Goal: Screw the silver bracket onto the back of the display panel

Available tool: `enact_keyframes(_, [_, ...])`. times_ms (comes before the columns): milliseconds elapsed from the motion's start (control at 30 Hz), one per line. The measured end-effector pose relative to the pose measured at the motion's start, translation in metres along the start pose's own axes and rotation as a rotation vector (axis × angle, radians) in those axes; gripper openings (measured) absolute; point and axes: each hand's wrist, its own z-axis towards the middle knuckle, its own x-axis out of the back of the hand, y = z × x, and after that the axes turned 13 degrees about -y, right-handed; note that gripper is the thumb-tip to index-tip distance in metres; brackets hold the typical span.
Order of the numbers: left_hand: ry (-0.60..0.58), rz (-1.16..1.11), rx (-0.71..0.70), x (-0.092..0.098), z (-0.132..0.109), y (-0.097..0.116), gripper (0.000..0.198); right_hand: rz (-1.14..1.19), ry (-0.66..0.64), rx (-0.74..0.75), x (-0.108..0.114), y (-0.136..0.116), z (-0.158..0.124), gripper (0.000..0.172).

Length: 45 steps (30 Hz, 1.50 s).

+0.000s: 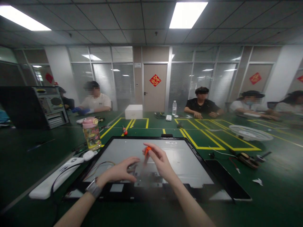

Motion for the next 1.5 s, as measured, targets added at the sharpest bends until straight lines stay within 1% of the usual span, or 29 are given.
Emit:
enact_keyframes(67, [0.0, 0.005, -0.003, 0.0, 0.0, -0.002, 0.092, 0.0, 0.027, 0.002, 0.0, 0.004, 0.001, 0.033])
enact_keyframes(200, [0.0, 0.005, -0.001, 0.0, 0.0, -0.001, 0.091, -0.144, 0.153, 0.028, 0.001, 0.007, 0.003, 0.029])
enact_keyframes(267, [0.0, 0.0, 0.009, 0.001, -0.001, 0.002, 0.091, -0.166, 0.189, 0.031, 0.001, 0.007, 0.003, 0.028])
enact_keyframes(333, [-0.004, 0.007, 0.016, 0.002, -0.002, 0.006, 0.089, -0.115, 0.181, 0.019, 0.001, 0.007, 0.002, 0.031])
enact_keyframes(433, [-0.009, 0.023, 0.016, 0.002, -0.003, 0.01, 0.089, -0.002, 0.125, 0.015, 0.0, 0.006, 0.001, 0.036])
enact_keyframes(500, [-0.007, 0.023, 0.022, 0.002, -0.003, 0.011, 0.089, 0.005, 0.105, 0.003, -0.002, 0.007, 0.002, 0.034])
enact_keyframes(600, [-0.005, 0.016, 0.028, 0.002, -0.003, 0.011, 0.09, -0.138, 0.174, -0.004, -0.003, 0.009, 0.003, 0.029])
enact_keyframes(700, [-0.008, 0.01, 0.03, 0.002, -0.004, 0.011, 0.089, -0.292, 0.248, 0.024, -0.004, 0.012, 0.003, 0.026])
enact_keyframes(767, [-0.007, 0.008, 0.03, 0.002, -0.004, 0.012, 0.089, -0.294, 0.233, 0.034, -0.004, 0.012, 0.002, 0.029])
enact_keyframes(833, [-0.003, 0.01, 0.029, 0.002, -0.004, 0.012, 0.089, -0.238, 0.186, 0.038, -0.005, 0.012, 0.001, 0.034])
enact_keyframes(900, [-0.001, 0.014, 0.025, 0.001, -0.004, 0.01, 0.089, -0.22, 0.15, 0.034, -0.005, 0.01, 0.0, 0.036])
enact_keyframes(967, [0.003, 0.016, 0.021, 0.001, -0.003, 0.009, 0.089, -0.315, 0.158, 0.027, -0.006, 0.009, 0.0, 0.034])
enact_keyframes(1067, [0.006, 0.011, 0.017, 0.0, -0.002, 0.007, 0.089, -0.527, 0.228, 0.043, -0.006, 0.009, 0.0, 0.033])
enact_keyframes(1133, [0.004, 0.003, 0.012, 0.0, -0.002, 0.007, 0.088, -0.581, 0.255, 0.075, -0.007, 0.01, 0.001, 0.034])
enact_keyframes(1200, [0.002, -0.003, 0.009, 0.0, -0.002, 0.006, 0.087, -0.57, 0.237, 0.111, -0.009, 0.011, 0.0, 0.035])
enact_keyframes(1300, [0.006, -0.002, 0.01, 0.0, -0.001, 0.006, 0.088, -0.509, 0.171, 0.129, -0.013, 0.008, -0.002, 0.036])
enact_keyframes(1433, [0.009, 0.005, 0.003, -0.001, 0.0, 0.003, 0.088, -0.354, 0.099, 0.088, -0.014, 0.005, -0.003, 0.031])
enact_keyframes(1500, [0.005, 0.011, -0.004, -0.001, 0.001, 0.001, 0.088, -0.373, 0.11, 0.064, -0.012, 0.006, -0.003, 0.032])
